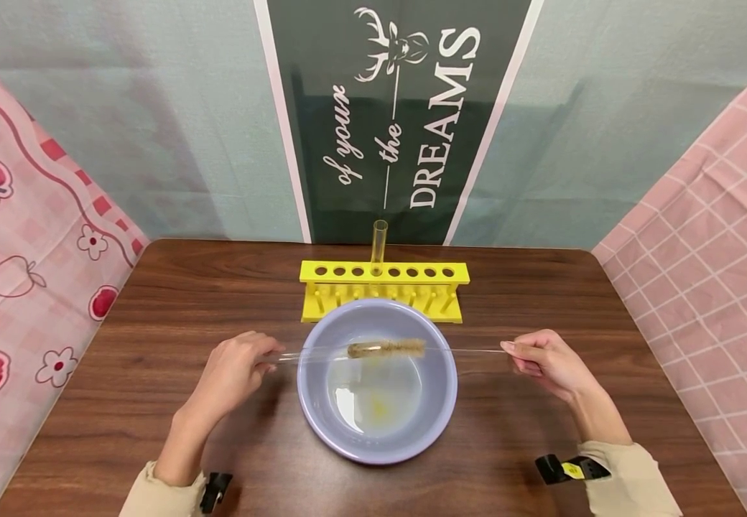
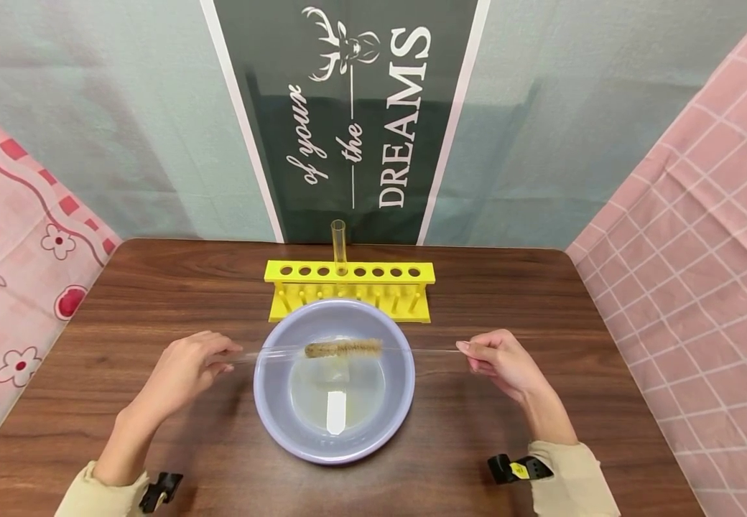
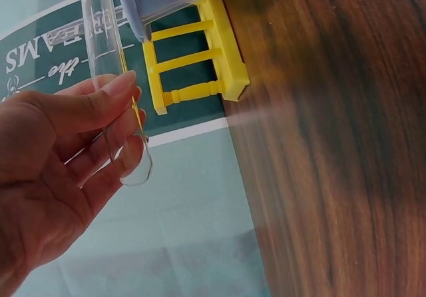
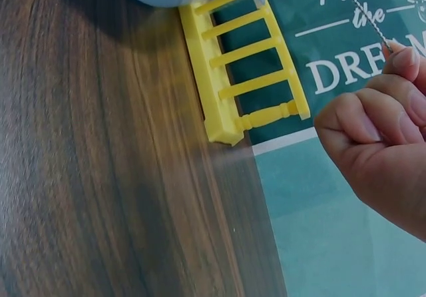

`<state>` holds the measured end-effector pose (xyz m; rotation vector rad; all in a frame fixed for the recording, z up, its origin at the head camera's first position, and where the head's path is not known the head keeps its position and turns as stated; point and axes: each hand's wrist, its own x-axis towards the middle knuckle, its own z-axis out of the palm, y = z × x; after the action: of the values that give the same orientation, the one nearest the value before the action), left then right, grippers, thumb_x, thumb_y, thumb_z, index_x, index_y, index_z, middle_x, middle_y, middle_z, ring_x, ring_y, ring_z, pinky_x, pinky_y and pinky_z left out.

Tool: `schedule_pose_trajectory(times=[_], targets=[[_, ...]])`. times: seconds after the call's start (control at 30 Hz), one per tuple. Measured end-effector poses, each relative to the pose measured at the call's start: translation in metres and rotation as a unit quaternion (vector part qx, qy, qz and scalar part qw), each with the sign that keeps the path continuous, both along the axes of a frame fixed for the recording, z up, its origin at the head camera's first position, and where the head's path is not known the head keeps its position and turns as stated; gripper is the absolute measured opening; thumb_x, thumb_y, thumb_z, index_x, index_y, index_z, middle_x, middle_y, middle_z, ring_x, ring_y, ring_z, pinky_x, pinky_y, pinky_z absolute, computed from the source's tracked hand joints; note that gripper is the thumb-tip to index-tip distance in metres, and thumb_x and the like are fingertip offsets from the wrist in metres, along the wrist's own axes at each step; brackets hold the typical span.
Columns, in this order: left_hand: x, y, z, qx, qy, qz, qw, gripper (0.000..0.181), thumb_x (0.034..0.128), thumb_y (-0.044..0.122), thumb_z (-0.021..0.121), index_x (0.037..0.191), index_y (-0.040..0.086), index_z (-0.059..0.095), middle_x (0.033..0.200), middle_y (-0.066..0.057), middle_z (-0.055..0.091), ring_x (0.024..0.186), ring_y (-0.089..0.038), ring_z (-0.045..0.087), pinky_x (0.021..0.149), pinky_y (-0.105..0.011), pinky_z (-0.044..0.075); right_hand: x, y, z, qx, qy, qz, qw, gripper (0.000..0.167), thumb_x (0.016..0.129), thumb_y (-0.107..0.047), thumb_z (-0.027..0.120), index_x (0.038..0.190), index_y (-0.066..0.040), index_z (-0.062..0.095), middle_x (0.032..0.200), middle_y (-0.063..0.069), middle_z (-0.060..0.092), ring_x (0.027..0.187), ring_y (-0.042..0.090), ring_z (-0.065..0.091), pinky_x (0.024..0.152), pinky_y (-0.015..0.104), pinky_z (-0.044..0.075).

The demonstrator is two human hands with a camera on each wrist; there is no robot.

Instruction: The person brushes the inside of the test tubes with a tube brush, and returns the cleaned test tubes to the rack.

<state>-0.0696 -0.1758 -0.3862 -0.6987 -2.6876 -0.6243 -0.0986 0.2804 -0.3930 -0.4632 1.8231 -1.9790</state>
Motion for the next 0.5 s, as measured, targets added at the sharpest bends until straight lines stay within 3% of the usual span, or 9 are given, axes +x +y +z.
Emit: schedule_pose_trajectory(times=[0.27,0.5], targets=[[-0.004,0.002,0.001,-0.003,0.001,0.010,0.9999,0.030,0.0587,-0.013,0.072,0.081,0.008,0.068,0.078,0.000,0.065,0.074,-0.020,0.062,0.059,-0.038,0.047,-0.001,-0.014,0.004,0.074,-0.002,-0.051,0.9959,0.034,0.091,-0.001,0.048,0.057,0.000,0.046,0.052,0.007,0.027,0.045,0.021,0.014,0.040,0.039,0.008],[-0.005,0.004,0.003,0.001,0.005,0.007,1.0000,0.031,0.0582,-0.015,0.070,0.080,0.007,0.068,0.077,0.000,0.065,0.074,-0.019,0.062,0.060,-0.038,0.047,-0.001,-0.021,0.006,0.087,0.005,-0.051,0.9949,0.034,0.091,-0.002,0.049,0.058,0.003,0.045,0.052,0.009,0.024,0.043,0.020,0.014,0.039,0.038,0.009]])
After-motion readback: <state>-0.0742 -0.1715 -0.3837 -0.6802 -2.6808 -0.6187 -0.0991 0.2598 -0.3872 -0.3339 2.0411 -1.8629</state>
